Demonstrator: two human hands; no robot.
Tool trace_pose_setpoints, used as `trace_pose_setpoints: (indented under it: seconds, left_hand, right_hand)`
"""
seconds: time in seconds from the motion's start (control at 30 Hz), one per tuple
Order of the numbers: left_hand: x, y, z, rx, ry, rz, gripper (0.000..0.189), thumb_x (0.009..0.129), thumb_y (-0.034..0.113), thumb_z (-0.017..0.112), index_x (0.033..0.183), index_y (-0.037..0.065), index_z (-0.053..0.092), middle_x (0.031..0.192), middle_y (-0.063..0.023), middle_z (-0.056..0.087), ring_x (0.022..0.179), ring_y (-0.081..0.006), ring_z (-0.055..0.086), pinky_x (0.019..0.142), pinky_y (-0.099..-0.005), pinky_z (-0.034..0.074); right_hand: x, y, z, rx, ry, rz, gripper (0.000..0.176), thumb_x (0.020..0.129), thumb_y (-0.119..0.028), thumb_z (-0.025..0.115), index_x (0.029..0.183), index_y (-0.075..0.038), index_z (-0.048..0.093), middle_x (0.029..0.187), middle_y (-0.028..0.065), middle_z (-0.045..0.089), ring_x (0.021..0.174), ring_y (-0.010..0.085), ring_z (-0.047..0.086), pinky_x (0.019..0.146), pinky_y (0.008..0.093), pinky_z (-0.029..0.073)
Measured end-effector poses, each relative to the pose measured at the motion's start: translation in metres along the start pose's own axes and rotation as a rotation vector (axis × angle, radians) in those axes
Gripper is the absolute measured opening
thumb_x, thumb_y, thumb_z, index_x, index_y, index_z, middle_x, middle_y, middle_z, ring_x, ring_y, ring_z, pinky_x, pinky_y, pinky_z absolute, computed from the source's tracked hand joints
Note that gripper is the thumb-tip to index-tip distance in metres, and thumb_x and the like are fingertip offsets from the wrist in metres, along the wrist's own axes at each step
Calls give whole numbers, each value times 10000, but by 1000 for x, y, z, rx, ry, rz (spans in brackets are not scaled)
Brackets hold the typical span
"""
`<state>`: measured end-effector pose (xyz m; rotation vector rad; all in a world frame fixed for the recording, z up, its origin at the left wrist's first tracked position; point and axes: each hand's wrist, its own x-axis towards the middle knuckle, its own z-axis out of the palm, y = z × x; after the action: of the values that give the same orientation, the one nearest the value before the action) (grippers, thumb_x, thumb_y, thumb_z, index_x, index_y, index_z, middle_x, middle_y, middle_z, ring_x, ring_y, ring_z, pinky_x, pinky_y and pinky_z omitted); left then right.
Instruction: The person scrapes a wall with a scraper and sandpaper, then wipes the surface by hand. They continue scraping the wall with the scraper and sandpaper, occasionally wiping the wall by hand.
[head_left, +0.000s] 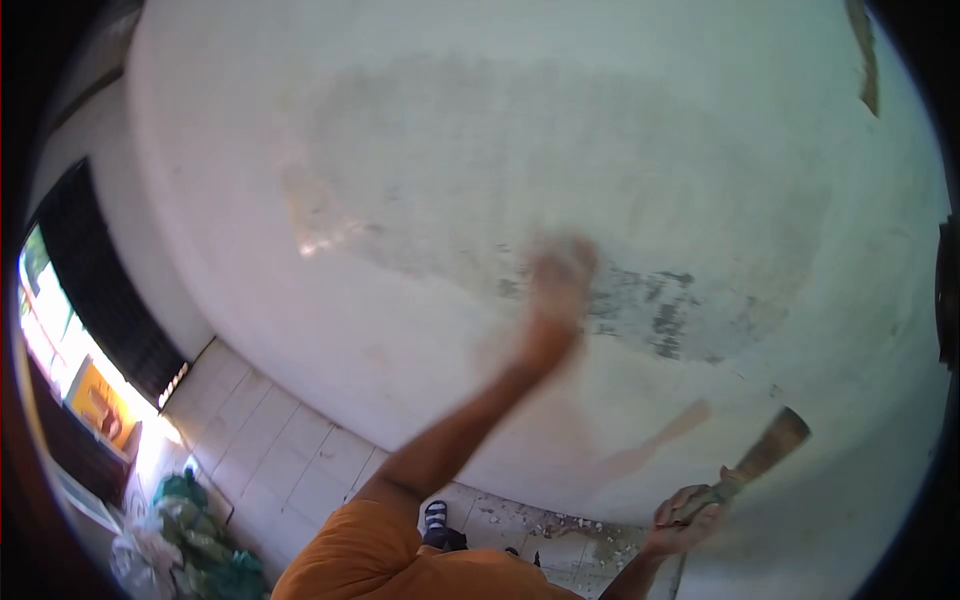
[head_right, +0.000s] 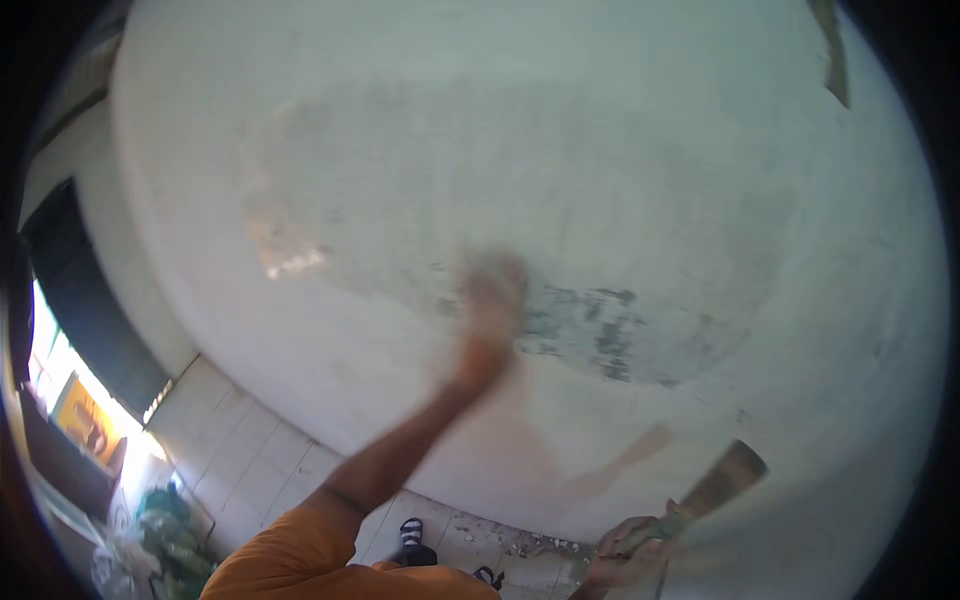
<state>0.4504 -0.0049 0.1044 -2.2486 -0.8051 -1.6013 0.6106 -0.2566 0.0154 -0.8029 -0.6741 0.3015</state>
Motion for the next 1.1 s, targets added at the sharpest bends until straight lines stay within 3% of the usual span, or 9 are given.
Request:
trace_pose_setpoints:
  seconds: [0.07, 0.1, 0.17, 0.2, 0.4, 0.53, 0.77, 0.9, 1.1]
  left_hand:
    - [-78, 52, 4, -68, -539, 203, 684, 761, -120, 411, 1416, -3, 254, 1490, -128, 238, 1378, -325, 196, 1118, -399, 221]
    - [-108, 70, -12, -419, -426, 130, 688, 744, -135, 371, 1409, 16, 286, 1487, -121, 251, 1363, -315, 244, 1129, -407, 188]
    - [-145, 89, -53, -1051, -533, -712, 600, 858, -102, 361, 1412, 126, 326, 1482, -129, 257, 1306, -262, 365, 1063, -395, 337]
    - [-171, 90, -60, -1379, -407, -1119, 441, 954, 22, 338, 1393, 71, 341, 1482, -134, 248, 1293, -267, 379, 1064, -388, 331]
    - [-244, 52, -146, -2181, 214, -1271, 482, 962, 294, 461, 1322, -22, 414, 1436, -122, 330, 1266, -241, 401, 1024, -361, 362]
    - [-287, 11, -206, -1383, -105, -1473, 405, 943, 265, 508, 1193, -54, 533, 1327, -191, 462, 1155, -216, 498, 933, -327, 418]
    - [-331, -68, -336, -1165, 629, -1417, 230, 928, 193, 485, 927, -22, 566, 1264, -214, 501, 1025, -245, 576, 875, -362, 467]
    - [-325, -100, -386, -1213, 493, -1253, 293, 923, 192, 484, 1084, -34, 575, 1395, -225, 375, 1225, -274, 447, 1025, -383, 335]
    - [-323, -156, -399, -1144, 266, -1186, 472, 927, 240, 445, 1297, -53, 447, 1428, -186, 346, 1340, -260, 289, 1095, -407, 211]
  right_hand:
    - [-14, 22, 15, -16, -200, 89, 679, 912, -499, 425, 1388, -58, 225, 718, 55, 494, 378, 81, 378, 278, 199, 229]
    - [-21, 30, 27, -25, -295, 120, 718, 903, -524, 434, 1403, -62, 208, 716, 59, 506, 380, 83, 387, 277, 201, 234]
    - [-42, 17, 70, -33, -416, 235, 830, 873, -583, 452, 1446, -81, 124, 778, 90, 540, 389, 92, 418, 274, 217, 255]
    - [-57, 19, 85, -86, -426, 285, 865, 870, -592, 448, 1462, -89, 69, 867, 121, 539, 386, 99, 420, 269, 235, 269]
    - [-140, 77, 127, -290, -827, 404, 685, 962, -343, 360, 1433, 33, 34, 1067, 208, 590, 956, 292, 612, 781, 345, 482]
    - [-187, 65, 184, -367, -1187, 506, 651, 953, -172, 400, 1422, 43, 2, 1054, 191, 597, 920, 316, 618, 810, 358, 466]
    - [-290, 63, 290, -496, -1320, 689, 743, 942, -206, 472, 1435, -2, -46, 898, 205, 621, 803, 332, 629, 763, 347, 483]
    - [-356, 104, 320, -184, -1202, 380, 643, 951, -249, 491, 1438, -5, 149, 928, 122, 639, 891, 198, 607, 821, 285, 454]
    - [-372, 128, 353, 54, -901, 1124, 376, 958, -188, 488, 1273, 15, 464, 1009, 57, 618, 923, 130, 578, 859, 256, 444]
